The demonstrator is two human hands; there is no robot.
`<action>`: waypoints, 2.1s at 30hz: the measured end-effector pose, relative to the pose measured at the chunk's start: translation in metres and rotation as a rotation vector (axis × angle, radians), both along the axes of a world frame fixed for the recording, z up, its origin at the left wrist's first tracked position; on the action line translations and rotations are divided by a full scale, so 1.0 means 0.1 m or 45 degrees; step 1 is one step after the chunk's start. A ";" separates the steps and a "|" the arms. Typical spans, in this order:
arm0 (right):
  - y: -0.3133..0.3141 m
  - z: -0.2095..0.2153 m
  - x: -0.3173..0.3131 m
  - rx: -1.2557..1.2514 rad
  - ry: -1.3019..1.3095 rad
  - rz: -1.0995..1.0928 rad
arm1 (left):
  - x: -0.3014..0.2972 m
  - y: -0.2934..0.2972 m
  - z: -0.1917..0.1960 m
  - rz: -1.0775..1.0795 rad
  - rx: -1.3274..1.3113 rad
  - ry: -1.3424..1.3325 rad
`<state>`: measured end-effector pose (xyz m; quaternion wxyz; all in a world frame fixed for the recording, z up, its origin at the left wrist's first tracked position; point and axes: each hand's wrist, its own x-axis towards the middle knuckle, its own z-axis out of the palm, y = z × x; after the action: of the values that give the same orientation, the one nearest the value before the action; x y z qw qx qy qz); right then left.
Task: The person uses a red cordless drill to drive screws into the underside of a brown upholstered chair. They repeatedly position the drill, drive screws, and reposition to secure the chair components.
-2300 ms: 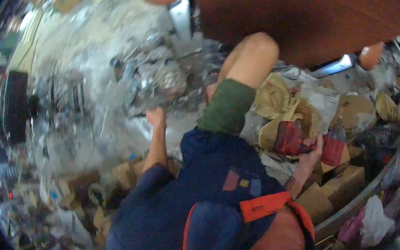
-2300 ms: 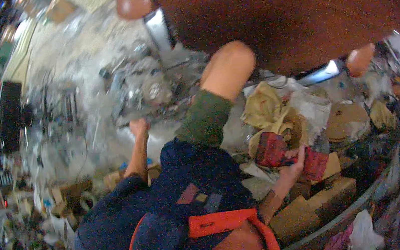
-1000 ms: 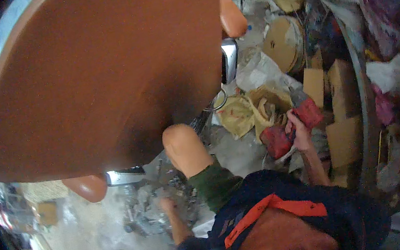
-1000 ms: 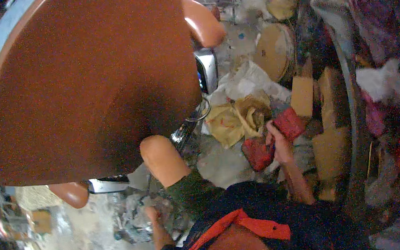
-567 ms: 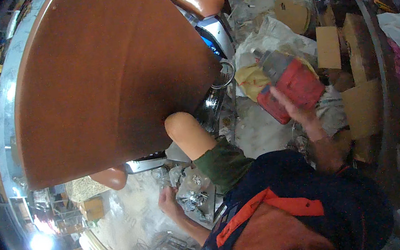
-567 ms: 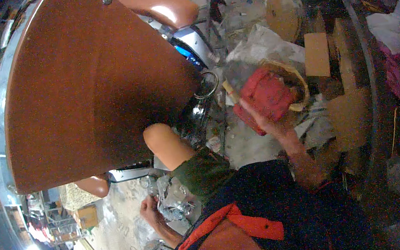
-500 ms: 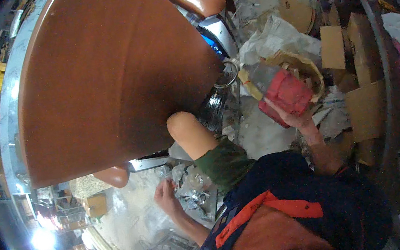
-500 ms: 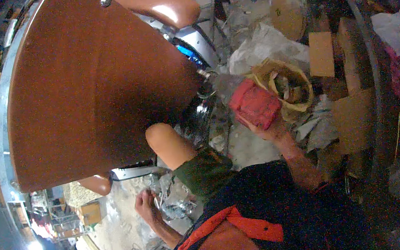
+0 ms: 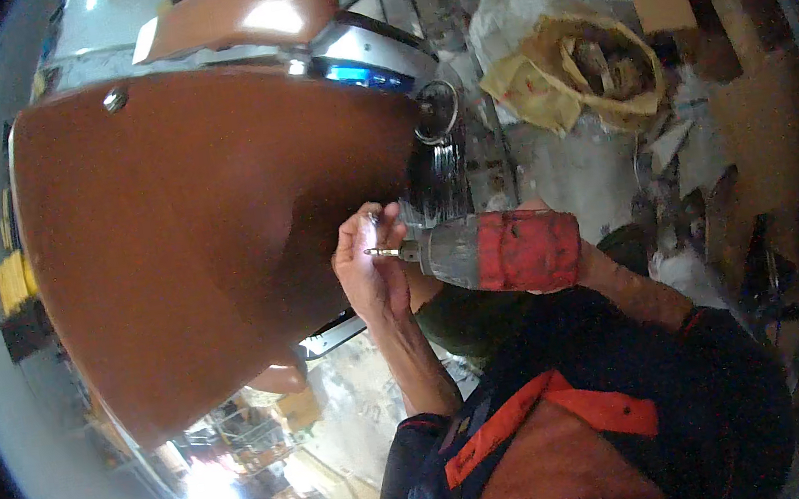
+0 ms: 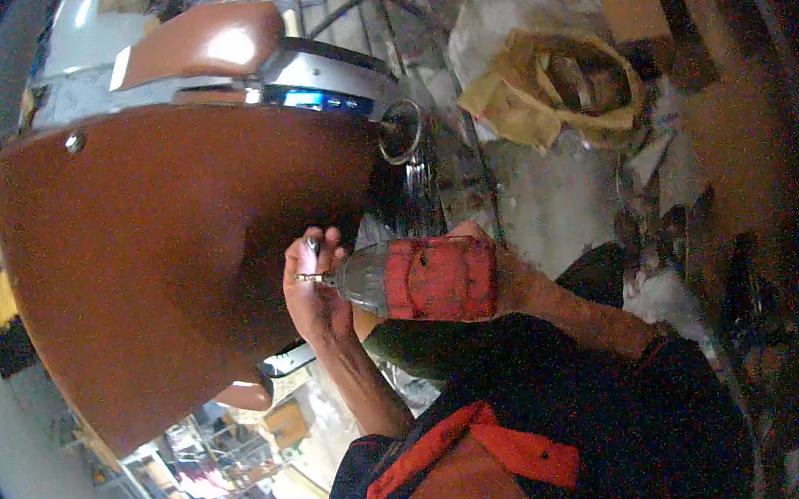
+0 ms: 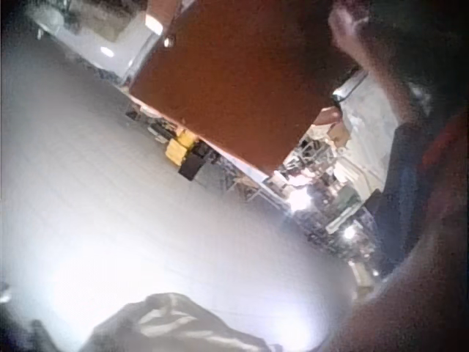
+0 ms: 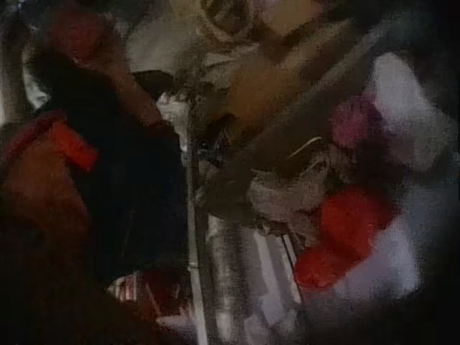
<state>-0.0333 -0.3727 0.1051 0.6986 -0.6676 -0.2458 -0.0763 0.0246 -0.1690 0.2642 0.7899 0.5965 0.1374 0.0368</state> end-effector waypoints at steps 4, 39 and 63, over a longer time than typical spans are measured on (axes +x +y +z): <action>-0.18 0.08 -0.03 0.873 0.996 0.524 | 0.16 -0.01 -0.14 -0.013 -0.029 0.028; -0.27 -0.23 0.29 1.233 1.286 0.390 | 0.43 -0.42 -0.16 -0.234 -0.409 0.150; 0.43 0.81 1.15 0.472 0.151 0.035 | 1.13 -0.38 0.56 -0.150 -0.418 -0.091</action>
<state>0.0817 -0.3297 0.1865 0.8239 -0.5274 -0.1950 -0.0713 0.1381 -0.2069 0.3201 0.8818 0.4650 0.0783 -0.0113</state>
